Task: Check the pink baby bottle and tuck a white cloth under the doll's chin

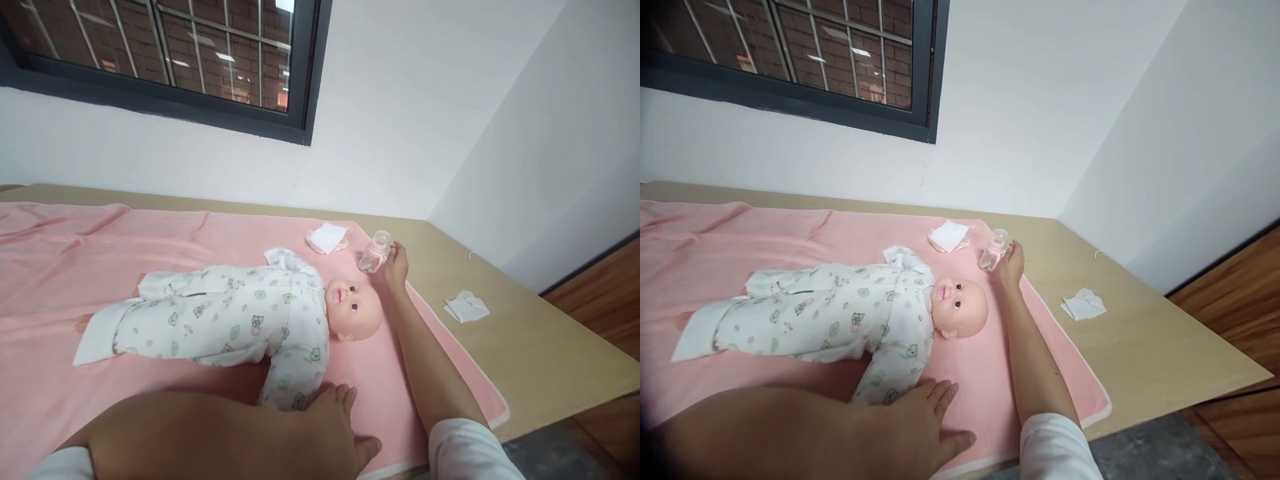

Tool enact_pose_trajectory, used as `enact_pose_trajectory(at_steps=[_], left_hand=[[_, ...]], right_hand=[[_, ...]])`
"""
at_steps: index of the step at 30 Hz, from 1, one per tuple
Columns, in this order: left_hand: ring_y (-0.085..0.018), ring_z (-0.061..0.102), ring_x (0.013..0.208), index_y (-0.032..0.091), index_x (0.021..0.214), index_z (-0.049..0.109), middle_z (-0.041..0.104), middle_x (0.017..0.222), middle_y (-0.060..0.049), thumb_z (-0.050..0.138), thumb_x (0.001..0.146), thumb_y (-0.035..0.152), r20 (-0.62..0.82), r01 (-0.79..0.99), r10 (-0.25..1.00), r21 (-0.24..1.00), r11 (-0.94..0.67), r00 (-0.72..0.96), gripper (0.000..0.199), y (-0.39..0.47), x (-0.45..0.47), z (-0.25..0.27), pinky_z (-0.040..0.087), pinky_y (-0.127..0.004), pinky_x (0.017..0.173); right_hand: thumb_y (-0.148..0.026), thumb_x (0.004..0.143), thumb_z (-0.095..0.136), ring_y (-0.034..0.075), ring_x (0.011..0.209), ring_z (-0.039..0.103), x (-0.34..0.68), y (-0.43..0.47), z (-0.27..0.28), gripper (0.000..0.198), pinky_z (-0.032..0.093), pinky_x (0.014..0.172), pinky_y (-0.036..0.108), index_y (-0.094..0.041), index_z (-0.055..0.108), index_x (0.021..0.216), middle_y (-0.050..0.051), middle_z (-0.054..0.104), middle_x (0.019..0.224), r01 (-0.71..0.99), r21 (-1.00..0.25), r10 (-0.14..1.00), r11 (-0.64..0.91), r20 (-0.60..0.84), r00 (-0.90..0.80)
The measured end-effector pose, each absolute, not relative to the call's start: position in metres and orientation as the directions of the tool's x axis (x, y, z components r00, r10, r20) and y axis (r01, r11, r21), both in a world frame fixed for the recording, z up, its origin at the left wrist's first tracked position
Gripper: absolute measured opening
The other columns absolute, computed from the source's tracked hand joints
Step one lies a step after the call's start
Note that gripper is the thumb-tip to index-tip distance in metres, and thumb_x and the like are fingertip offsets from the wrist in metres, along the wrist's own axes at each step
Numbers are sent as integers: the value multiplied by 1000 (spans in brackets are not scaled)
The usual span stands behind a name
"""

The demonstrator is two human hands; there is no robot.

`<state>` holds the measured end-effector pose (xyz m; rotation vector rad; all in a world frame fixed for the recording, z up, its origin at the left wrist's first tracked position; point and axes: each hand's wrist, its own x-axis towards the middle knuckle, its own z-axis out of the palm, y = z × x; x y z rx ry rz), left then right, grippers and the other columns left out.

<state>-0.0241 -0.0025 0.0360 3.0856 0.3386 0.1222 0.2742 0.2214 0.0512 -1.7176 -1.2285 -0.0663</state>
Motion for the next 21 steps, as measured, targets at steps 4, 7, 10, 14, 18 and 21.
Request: enact_pose_trajectory(at_steps=[4, 7, 10, 14, 18, 21], left_hand=[[-40, 57, 128, 26, 144, 54, 53, 142, -25, 65, 84, 26, 13, 222, 223, 32, -974, 975, 61, -3, -23, 41, 51, -52, 95], [-40, 58, 126, 26, 143, 55, 55, 140, -26, 64, 85, 26, 18, 213, 213, 25, -977, 977, 59, -3, -24, 44, 51, -52, 95], [-42, 58, 126, 24, 145, 54, 54, 141, -28, 67, 82, 27, -2, 199, 199, 3, -980, 980, 64, -1, -25, 46, 50, -51, 94], [-36, 65, 115, 22, 146, 51, 63, 132, -25, 66, 83, 27, 65, 154, 155, 23, -988, 986, 65, 8, -31, 59, 51, -44, 86], [-22, 65, 109, 20, 138, 55, 66, 129, -15, 51, 94, 20, 244, -6, -18, -49, -999, 970, 44, 24, -36, 99, 50, -33, 88], [-19, 65, 100, 17, 118, 64, 67, 123, -12, 46, 93, 10, 362, 35, 2, -85, -996, 932, 31, 39, -40, 138, 50, -32, 86]], right_hand=[[-54, 94, 36, 27, 125, 56, 255, 224, 71, 64, 44, 106, 41, -15, 40, 145, 17, 57, 136, 654, -752, 690, 81, 516, 508], [-48, 83, 57, 29, 125, 55, 249, 226, 77, 75, 44, 107, 42, -12, 37, 146, 20, 52, 140, 675, -736, 724, 59, 497, 479], [-37, 73, 67, 30, 120, 57, 251, 228, 80, 77, 45, 106, 46, -14, 43, 142, 19, 53, 137, 691, -721, 729, 38, 494, 475], [-33, 69, 67, 27, 111, 61, 246, 225, 95, 65, 49, 101, 47, -17, 52, 131, 14, 60, 127, 642, -757, 756, 123, 491, 433], [-37, 67, 71, 24, 107, 63, 223, 207, 127, 60, 55, 94, 43, -20, 54, 123, 11, 61, 127, 511, -803, 754, 306, 532, 385], [-41, 66, 76, 23, 109, 63, 199, 185, 152, 59, 56, 93, 40, -21, 53, 117, 10, 60, 128, 404, -816, 750, 414, 557, 356]])
